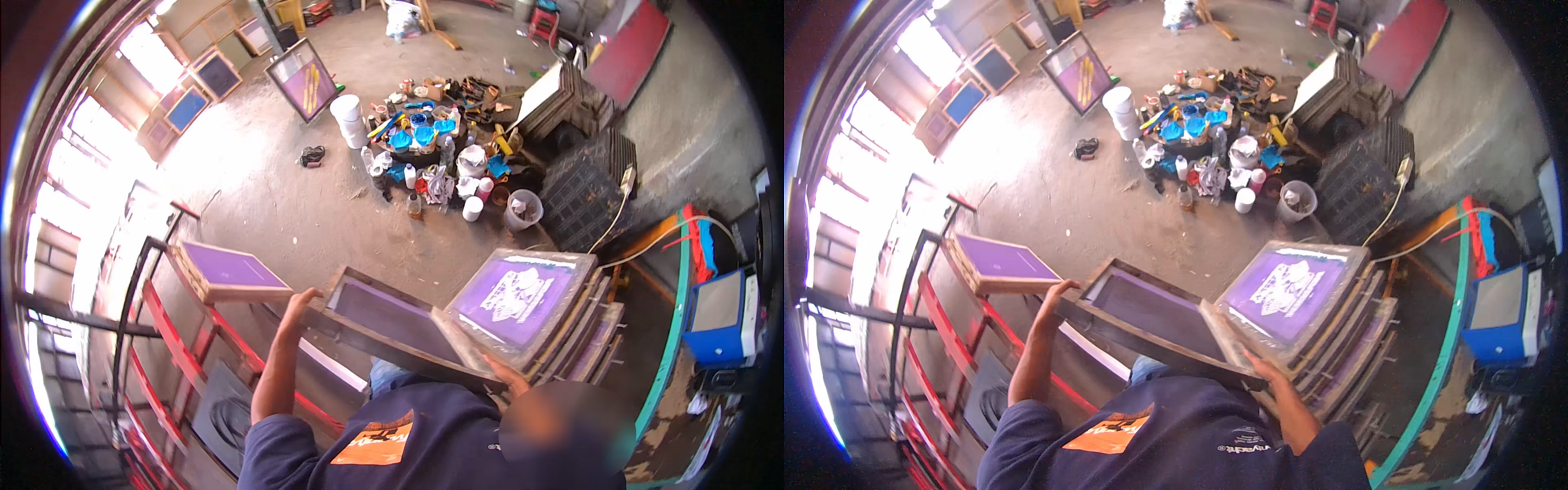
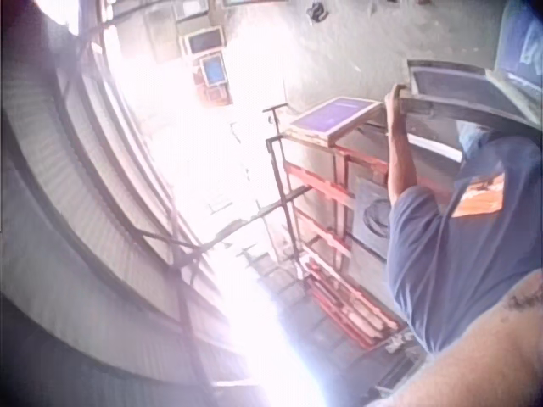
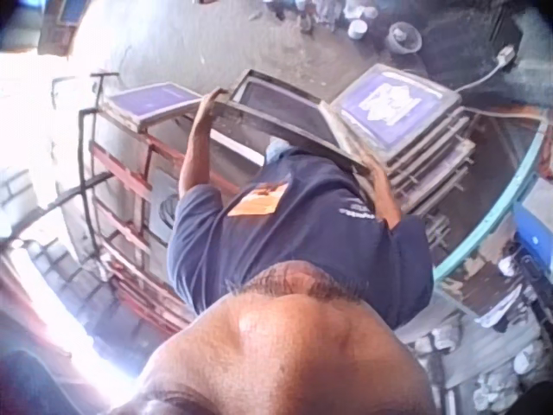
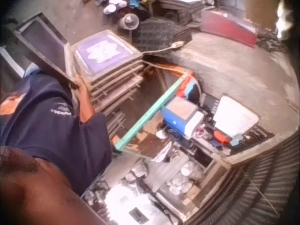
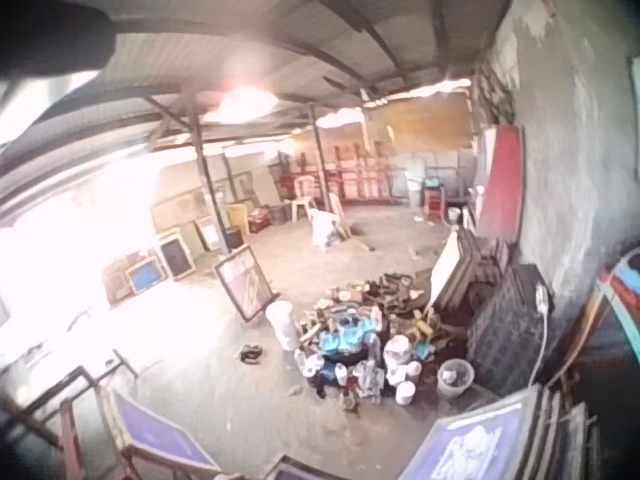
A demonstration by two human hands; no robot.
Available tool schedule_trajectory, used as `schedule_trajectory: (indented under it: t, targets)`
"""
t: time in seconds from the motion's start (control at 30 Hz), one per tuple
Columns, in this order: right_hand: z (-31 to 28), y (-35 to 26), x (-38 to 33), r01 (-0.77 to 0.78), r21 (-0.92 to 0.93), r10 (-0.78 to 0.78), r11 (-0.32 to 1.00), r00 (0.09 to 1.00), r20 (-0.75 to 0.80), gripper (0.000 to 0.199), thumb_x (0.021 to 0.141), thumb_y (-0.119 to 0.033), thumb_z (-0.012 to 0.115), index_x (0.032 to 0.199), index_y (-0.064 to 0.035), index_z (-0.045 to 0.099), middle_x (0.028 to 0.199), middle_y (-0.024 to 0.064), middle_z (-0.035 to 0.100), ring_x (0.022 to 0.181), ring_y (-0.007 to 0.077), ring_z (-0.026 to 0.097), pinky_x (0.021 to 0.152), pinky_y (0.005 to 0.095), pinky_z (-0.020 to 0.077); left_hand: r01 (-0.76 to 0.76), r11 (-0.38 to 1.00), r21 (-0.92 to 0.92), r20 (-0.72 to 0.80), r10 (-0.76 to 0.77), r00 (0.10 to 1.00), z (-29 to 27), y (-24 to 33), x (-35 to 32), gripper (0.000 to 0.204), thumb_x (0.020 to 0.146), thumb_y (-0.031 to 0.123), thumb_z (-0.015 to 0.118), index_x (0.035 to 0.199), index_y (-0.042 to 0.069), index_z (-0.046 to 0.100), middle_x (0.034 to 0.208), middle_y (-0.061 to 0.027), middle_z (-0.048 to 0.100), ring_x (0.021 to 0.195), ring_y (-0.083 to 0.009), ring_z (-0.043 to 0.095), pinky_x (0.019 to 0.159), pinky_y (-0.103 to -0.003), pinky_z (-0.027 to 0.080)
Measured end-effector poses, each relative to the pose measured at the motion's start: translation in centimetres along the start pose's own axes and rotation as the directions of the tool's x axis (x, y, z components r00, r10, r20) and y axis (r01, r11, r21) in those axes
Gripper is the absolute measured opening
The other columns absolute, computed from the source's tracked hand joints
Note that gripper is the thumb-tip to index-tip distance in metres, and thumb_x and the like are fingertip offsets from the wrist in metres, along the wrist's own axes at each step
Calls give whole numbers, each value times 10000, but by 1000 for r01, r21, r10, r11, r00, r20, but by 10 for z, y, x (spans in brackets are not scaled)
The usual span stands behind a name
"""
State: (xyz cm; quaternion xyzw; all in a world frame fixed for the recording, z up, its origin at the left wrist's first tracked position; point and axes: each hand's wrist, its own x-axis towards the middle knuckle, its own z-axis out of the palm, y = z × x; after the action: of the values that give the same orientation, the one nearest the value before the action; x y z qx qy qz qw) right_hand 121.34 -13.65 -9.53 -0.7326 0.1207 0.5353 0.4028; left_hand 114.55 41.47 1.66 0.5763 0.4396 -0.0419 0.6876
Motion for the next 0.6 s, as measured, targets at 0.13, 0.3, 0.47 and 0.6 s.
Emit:
schedule_trajectory:
  t: [0.13,0.3,0.47,0.6]
  targets:
    - [42,-29,-16,-123,138,143,983,979,-147,915,856,-719,467,1455,-34,373,1514,193,314,1409,304,271,1134,381,228,-308,860,406,159,265,951,22,53,46,324,753,330,663,915,55,719,867,-104,668,778,-207,627,715,-367,478]
    - [72,-47,-23,-255,502,353,826,929,-108,971,788,-782,492,1481,-116,352,1544,125,291,1420,339,244,1120,495,210,44,851,523,171,-155,973,61,119,131,305,773,351,633,910,90,713,854,-74,658,766,-187,613,712,-329,468]
    - [91,-94,-53,-221,581,376,783,913,-160,974,805,-774,471,1498,-110,307,1558,138,256,1434,354,209,1115,563,161,-197,898,393,498,-28,867,132,137,215,373,754,381,649,875,32,707,728,-73,646,581,-173,567,485,-320,370]
    - [110,-71,-42,-169,660,301,732,949,-92,930,825,-756,464,1484,-111,341,1529,136,314,1410,298,274,1117,475,216,-232,811,537,549,-128,826,205,159,250,353,753,380,658,870,50,708,703,-55,630,534,-163,548,453,-308,358]
